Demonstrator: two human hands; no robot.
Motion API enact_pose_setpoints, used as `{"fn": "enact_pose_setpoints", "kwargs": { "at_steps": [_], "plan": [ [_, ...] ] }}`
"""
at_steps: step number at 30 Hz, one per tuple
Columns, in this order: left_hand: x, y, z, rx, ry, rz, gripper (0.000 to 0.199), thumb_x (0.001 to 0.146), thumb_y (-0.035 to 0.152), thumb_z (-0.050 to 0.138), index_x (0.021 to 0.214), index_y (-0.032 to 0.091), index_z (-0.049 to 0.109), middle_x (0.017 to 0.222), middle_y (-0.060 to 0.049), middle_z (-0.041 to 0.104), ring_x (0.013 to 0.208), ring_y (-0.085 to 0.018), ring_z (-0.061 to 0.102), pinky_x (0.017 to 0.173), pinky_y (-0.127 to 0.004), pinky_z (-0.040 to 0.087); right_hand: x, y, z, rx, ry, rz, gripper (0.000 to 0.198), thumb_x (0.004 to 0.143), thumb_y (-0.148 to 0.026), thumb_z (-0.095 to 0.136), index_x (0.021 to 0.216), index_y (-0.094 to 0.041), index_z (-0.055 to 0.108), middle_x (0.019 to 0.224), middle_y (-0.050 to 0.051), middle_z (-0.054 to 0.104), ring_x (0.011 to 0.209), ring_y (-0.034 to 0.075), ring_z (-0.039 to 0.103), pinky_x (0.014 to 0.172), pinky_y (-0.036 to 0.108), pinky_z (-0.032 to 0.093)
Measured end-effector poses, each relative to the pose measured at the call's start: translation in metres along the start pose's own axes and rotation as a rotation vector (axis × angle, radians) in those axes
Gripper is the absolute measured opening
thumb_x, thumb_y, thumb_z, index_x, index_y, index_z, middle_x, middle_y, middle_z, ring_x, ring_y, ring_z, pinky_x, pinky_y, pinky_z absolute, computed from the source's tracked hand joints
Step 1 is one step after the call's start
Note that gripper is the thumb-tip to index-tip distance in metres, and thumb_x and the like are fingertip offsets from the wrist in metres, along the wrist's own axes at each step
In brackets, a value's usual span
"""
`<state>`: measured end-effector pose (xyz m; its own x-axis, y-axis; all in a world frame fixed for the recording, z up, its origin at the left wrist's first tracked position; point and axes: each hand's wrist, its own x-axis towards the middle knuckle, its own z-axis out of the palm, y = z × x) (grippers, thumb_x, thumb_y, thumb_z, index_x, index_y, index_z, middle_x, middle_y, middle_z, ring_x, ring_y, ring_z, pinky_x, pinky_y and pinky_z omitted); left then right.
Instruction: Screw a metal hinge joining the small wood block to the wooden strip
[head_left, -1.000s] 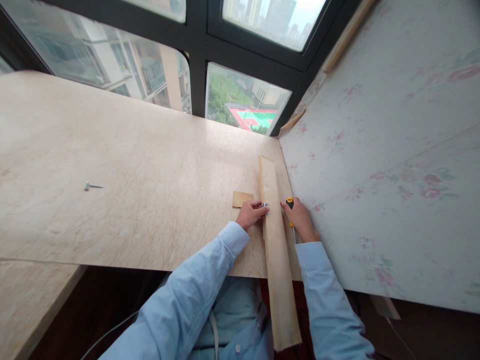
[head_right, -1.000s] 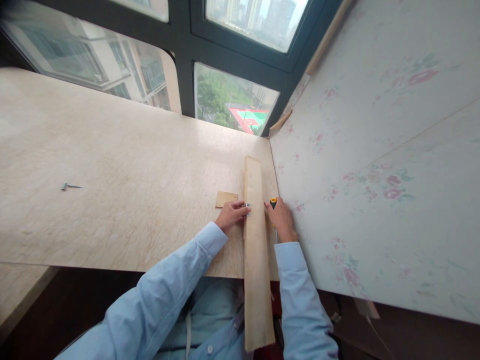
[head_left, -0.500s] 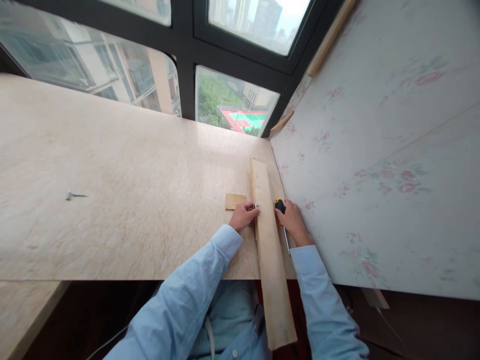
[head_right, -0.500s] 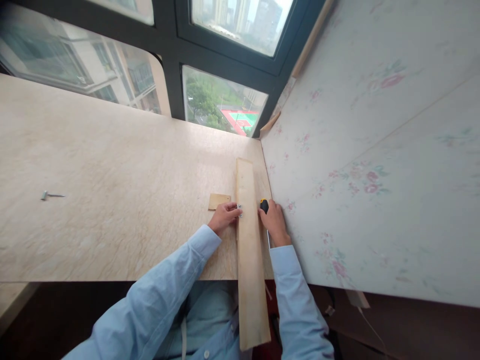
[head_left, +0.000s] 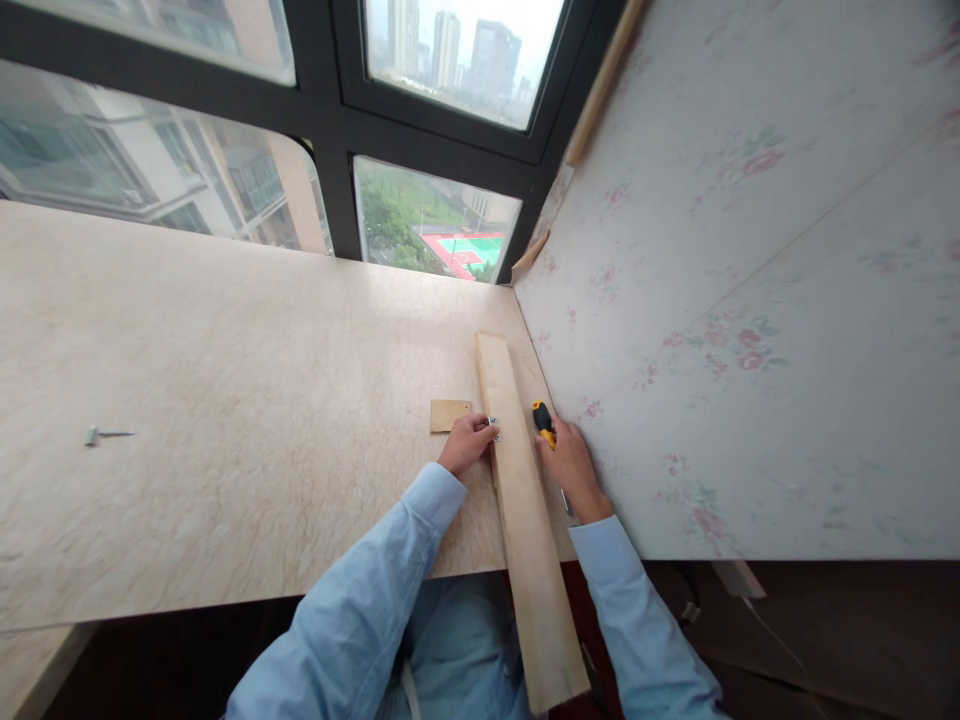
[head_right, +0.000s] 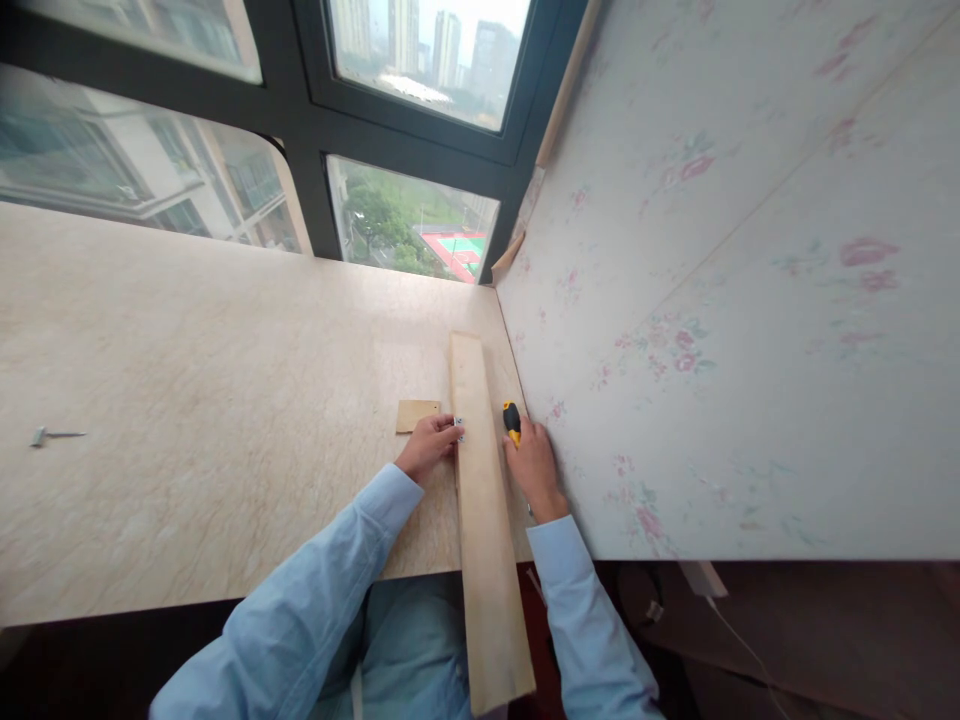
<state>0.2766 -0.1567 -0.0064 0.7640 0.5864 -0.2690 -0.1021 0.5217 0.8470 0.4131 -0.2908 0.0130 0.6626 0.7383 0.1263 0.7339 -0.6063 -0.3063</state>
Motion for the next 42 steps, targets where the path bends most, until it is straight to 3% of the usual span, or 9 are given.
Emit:
{"fn": "enact_pose_setpoints", "kwargs": {
  "at_steps": [4, 9, 15, 21, 26, 33, 37, 42],
  "plan": [
    [0.001, 0.001, 0.002, 0.041, 0.033, -0.014, 0.012, 0.067, 0.013, 0.064, 0.079, 0.011, 0.068, 0.072, -0.005, 0.071, 0.062, -0.015, 0.064, 0.056, -0.024, 0.05, -0.014, -0.004, -0.005, 0.049, 0.017, -0.023, 0.044, 0.089, -0.028, 0.051, 0.129, -0.011, 0.052, 0.119, 0.019, 0.06, 0.113, 0.03, 0.056, 0.096, 0.043, 0.047],
    [0.003, 0.001, 0.003, 0.074, 0.053, -0.02, 0.009, 0.066, 0.017, 0.065, 0.074, 0.012, 0.067, 0.068, -0.004, 0.068, 0.062, -0.014, 0.063, 0.057, -0.024, 0.049, -0.039, -0.024, -0.009, 0.186, 0.084, -0.152, 0.046, 0.091, -0.035, 0.05, 0.133, -0.016, 0.051, 0.134, 0.017, 0.053, 0.129, 0.029, 0.047, 0.109, 0.047, 0.04],
    [0.0, 0.004, 0.008, 0.242, 0.097, 0.007, 0.012, 0.069, 0.025, 0.065, 0.074, 0.013, 0.064, 0.072, -0.004, 0.066, 0.065, -0.015, 0.061, 0.058, -0.023, 0.046, -0.057, -0.044, 0.008, 0.27, -0.042, -0.181, 0.063, 0.085, -0.045, 0.059, 0.14, -0.018, 0.044, 0.146, 0.017, 0.044, 0.139, 0.033, 0.037, 0.114, 0.055, 0.034],
    [-0.002, 0.018, 0.016, 0.548, 0.128, 0.035, 0.007, 0.07, 0.021, 0.06, 0.071, 0.015, 0.064, 0.068, -0.003, 0.064, 0.064, -0.015, 0.058, 0.057, -0.023, 0.043, -0.055, -0.043, 0.018, 0.275, -0.059, -0.132, 0.069, 0.081, -0.034, 0.058, 0.144, -0.017, 0.037, 0.153, 0.017, 0.034, 0.144, 0.032, 0.029, 0.117, 0.053, 0.03],
    [-0.004, 0.027, 0.015, 0.725, 0.109, 0.094, 0.012, 0.071, 0.021, 0.059, 0.071, 0.015, 0.069, 0.069, -0.005, 0.067, 0.069, -0.019, 0.062, 0.063, -0.026, 0.044, -0.052, -0.044, 0.015, 0.32, -0.021, -0.119, 0.069, 0.078, -0.026, 0.055, 0.144, -0.019, 0.037, 0.152, 0.014, 0.038, 0.143, 0.029, 0.031, 0.118, 0.051, 0.029],
    [-0.019, 0.028, 0.009, 0.719, 0.092, 0.079, 0.018, 0.075, 0.024, 0.06, 0.082, 0.012, 0.071, 0.079, -0.008, 0.071, 0.075, -0.02, 0.064, 0.068, -0.028, 0.046, -0.051, -0.05, 0.007, 0.238, -0.072, -0.136, 0.066, 0.077, -0.027, 0.059, 0.141, -0.018, 0.045, 0.151, 0.015, 0.04, 0.141, 0.032, 0.035, 0.116, 0.051, 0.031],
    [-0.029, 0.027, 0.003, 0.675, 0.16, 0.046, 0.026, 0.075, 0.027, 0.064, 0.094, 0.01, 0.069, 0.084, -0.01, 0.072, 0.076, -0.023, 0.066, 0.069, -0.031, 0.049, -0.049, -0.052, 0.006, 0.151, -0.105, -0.154, 0.066, 0.077, -0.029, 0.062, 0.14, -0.017, 0.047, 0.149, 0.016, 0.041, 0.14, 0.034, 0.034, 0.115, 0.052, 0.031],
    [-0.04, 0.031, -0.016, 0.571, 0.238, 0.202, 0.028, 0.077, 0.022, 0.064, 0.103, 0.012, 0.067, 0.1, -0.013, 0.073, 0.094, -0.024, 0.068, 0.084, -0.033, 0.051, -0.049, -0.053, 0.007, 0.087, -0.11, -0.19, 0.069, 0.076, -0.029, 0.064, 0.143, -0.021, 0.045, 0.148, 0.015, 0.042, 0.139, 0.035, 0.034, 0.114, 0.052, 0.031]
  ]
}}
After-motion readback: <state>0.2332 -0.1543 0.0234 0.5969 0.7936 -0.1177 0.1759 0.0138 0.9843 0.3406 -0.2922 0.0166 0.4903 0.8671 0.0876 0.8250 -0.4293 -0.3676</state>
